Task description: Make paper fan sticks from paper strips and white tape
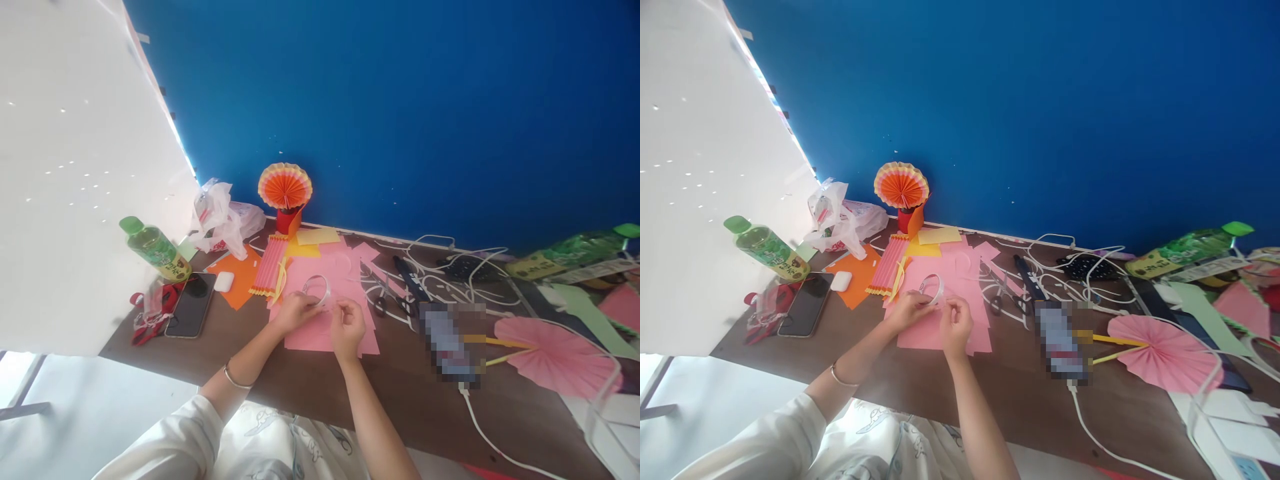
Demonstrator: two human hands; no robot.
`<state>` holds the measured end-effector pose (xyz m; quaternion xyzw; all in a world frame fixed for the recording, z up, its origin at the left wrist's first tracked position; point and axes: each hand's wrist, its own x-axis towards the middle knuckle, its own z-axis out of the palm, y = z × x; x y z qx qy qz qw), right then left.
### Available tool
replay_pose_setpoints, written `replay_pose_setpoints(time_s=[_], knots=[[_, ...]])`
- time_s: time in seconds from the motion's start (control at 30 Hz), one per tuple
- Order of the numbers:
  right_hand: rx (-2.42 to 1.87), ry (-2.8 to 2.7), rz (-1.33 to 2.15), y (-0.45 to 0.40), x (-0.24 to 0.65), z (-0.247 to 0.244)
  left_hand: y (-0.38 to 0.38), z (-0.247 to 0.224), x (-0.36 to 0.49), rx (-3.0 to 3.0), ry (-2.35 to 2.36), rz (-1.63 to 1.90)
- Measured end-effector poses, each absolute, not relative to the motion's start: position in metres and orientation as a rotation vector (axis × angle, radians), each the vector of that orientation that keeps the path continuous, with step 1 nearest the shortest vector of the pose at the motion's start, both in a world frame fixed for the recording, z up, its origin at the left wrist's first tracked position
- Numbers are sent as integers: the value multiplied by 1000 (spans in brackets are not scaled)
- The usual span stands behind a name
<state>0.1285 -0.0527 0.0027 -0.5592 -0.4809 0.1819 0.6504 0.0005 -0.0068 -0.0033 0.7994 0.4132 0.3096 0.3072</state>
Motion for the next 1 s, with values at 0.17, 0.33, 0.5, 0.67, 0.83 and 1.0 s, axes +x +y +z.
replay_pose_setpoints(time_s=[0.17, 0.33, 0.5, 0.67, 0.83, 1.0], knots=[[-1265, -1156, 405, -54, 127, -2, -5, 0, -1, 2043, 1110, 842], [-1250, -1187, 392, -56, 125, -1, -3, 0, -3, 1972, 1105, 828], [-1296, -1036, 352, -54, 130, 3, 0, 2, -5, 2042, 961, 750], [-1280, -1039, 340, -53, 132, 3, -2, 6, -6, 1962, 854, 750], [-1286, -1137, 317, -52, 133, 5, -6, 8, -6, 1613, 792, 786], [-1324, -1177, 354, -49, 137, 7, -6, 12, -7, 1489, 777, 785]])
